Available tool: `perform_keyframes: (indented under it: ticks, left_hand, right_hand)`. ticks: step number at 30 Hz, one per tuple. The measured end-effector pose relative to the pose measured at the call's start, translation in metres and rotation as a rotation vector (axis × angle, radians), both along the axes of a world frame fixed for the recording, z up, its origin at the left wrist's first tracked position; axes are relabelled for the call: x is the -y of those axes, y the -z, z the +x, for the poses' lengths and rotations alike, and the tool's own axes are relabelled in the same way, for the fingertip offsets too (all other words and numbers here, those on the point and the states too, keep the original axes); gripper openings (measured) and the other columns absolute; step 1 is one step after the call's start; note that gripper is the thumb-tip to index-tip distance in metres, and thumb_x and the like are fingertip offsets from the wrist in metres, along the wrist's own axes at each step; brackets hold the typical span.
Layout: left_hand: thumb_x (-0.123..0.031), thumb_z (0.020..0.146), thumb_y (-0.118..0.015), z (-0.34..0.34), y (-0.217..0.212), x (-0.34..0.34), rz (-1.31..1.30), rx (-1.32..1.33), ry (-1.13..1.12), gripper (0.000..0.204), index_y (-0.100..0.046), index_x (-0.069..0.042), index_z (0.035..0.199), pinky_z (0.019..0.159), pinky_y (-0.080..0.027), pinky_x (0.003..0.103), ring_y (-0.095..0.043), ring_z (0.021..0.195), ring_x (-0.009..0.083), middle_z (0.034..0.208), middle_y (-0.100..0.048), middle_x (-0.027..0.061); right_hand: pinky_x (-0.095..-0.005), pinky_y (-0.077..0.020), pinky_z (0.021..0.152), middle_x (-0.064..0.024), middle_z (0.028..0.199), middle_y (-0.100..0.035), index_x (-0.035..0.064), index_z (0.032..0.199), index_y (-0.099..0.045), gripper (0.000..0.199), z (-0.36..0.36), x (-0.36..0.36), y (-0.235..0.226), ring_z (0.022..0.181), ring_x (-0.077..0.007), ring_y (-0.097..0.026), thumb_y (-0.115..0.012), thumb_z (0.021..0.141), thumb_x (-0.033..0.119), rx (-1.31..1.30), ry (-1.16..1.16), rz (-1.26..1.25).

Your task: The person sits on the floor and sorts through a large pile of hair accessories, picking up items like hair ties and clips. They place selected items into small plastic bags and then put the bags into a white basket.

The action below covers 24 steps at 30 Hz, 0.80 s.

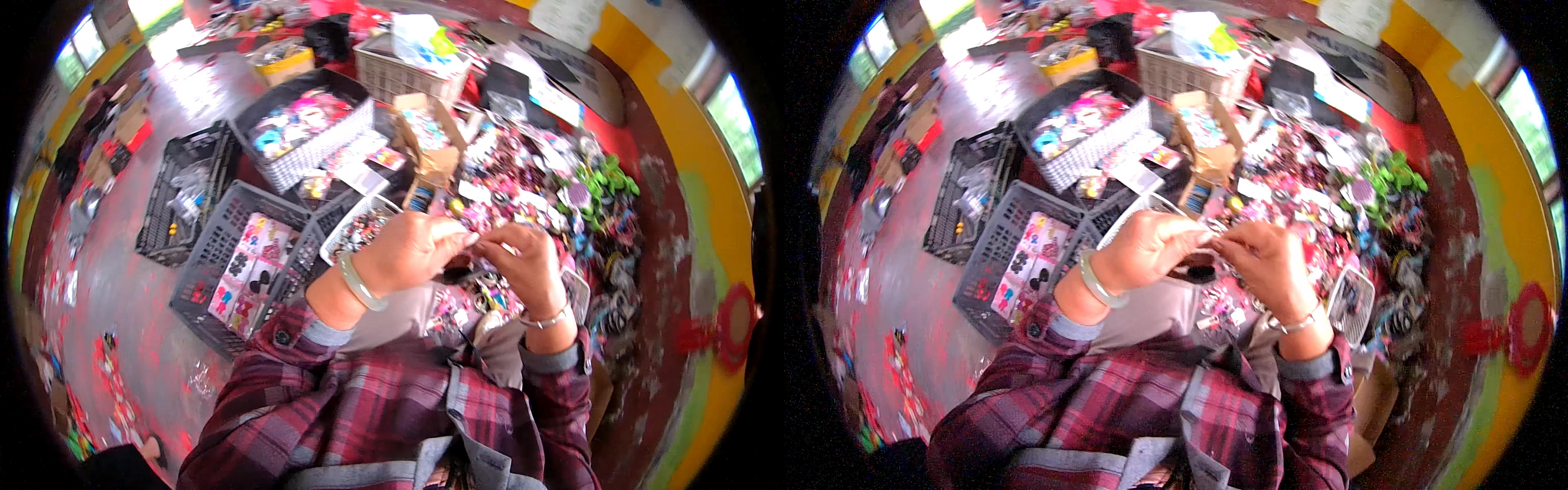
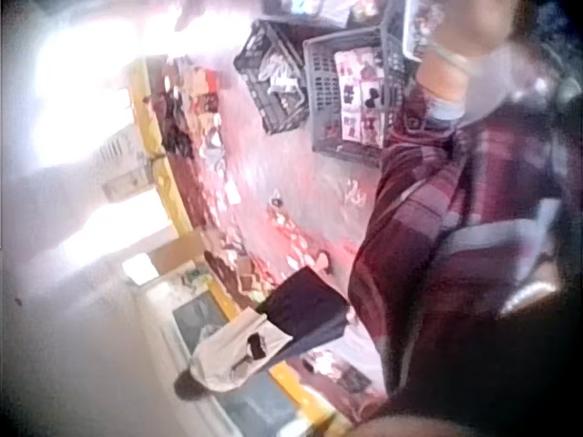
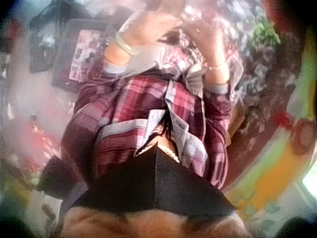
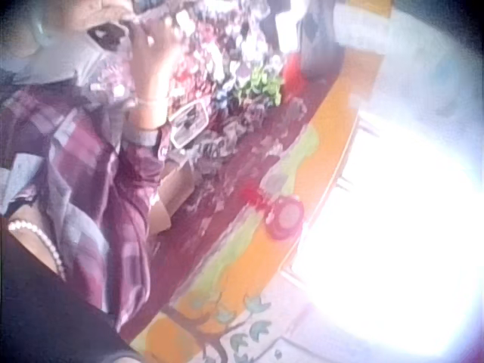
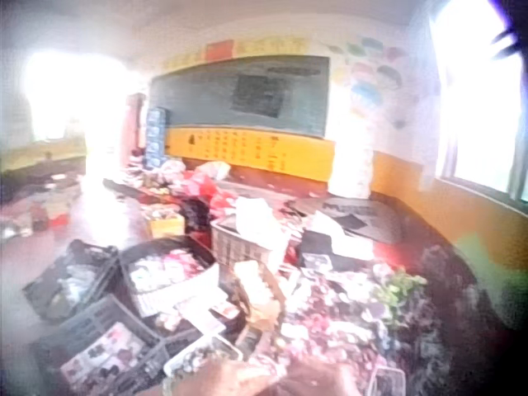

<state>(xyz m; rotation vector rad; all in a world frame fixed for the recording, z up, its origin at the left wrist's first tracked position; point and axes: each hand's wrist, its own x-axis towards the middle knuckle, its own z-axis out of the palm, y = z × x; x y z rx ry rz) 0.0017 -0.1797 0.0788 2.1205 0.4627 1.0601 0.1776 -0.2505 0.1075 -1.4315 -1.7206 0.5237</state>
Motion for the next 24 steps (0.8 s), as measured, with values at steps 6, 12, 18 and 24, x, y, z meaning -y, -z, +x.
perform_keyframes:
  ticks: [6,12,18,24]
  left_hand:
    - [-0.022,0.088,-0.053,-0.025,0.008,-0.014,-0.296,0.139,0.110,0.024,-0.061,0.000,0.091,0.057,-0.047,0.027,-0.063,0.065,0.0155,0.076,-0.065,0.0122]
    - [-0.017,0.086,-0.057,-0.043,0.022,-0.038,-0.564,0.043,0.122,0.021,-0.063,0.001,0.096,0.062,-0.046,0.021,-0.057,0.066,0.0072,0.074,-0.064,0.0047]
    - [-0.018,0.082,-0.061,-0.068,0.045,-0.082,-0.784,0.119,-0.089,0.020,-0.065,-0.001,0.091,0.057,-0.042,0.020,-0.053,0.065,0.0050,0.076,-0.062,0.0013]
    - [-0.020,0.082,-0.057,-0.161,0.092,-0.203,-0.793,0.422,-0.443,0.016,-0.062,-0.005,0.082,0.042,-0.031,0.017,-0.052,0.055,0.0038,0.073,-0.063,-0.0001]
  right_hand:
    - [-0.0213,-0.0454,0.058,-0.0049,0.068,-0.064,-0.0015,0.075,-0.065,0.006,-0.003,-0.015,0.000,0.064,-0.0086,-0.058,-0.062,0.076,0.003,-0.327,-0.029,-0.200]
    - [-0.0243,-0.0477,0.060,-0.0083,0.070,-0.064,-0.0037,0.077,-0.063,0.009,-0.010,-0.046,0.006,0.063,-0.0124,-0.059,-0.062,0.080,0.004,-0.488,-0.043,-0.231]
    - [-0.0239,-0.0438,0.067,-0.0060,0.070,-0.064,-0.0015,0.085,-0.064,0.011,0.000,-0.083,0.034,0.067,-0.0104,-0.058,-0.056,0.083,0.006,-0.391,0.080,-0.122]
    - [-0.0216,-0.0403,0.060,-0.0048,0.067,-0.064,-0.0012,0.080,-0.065,0.016,0.068,-0.080,0.119,0.062,-0.0074,-0.054,-0.056,0.084,0.011,-0.407,0.318,-0.348]
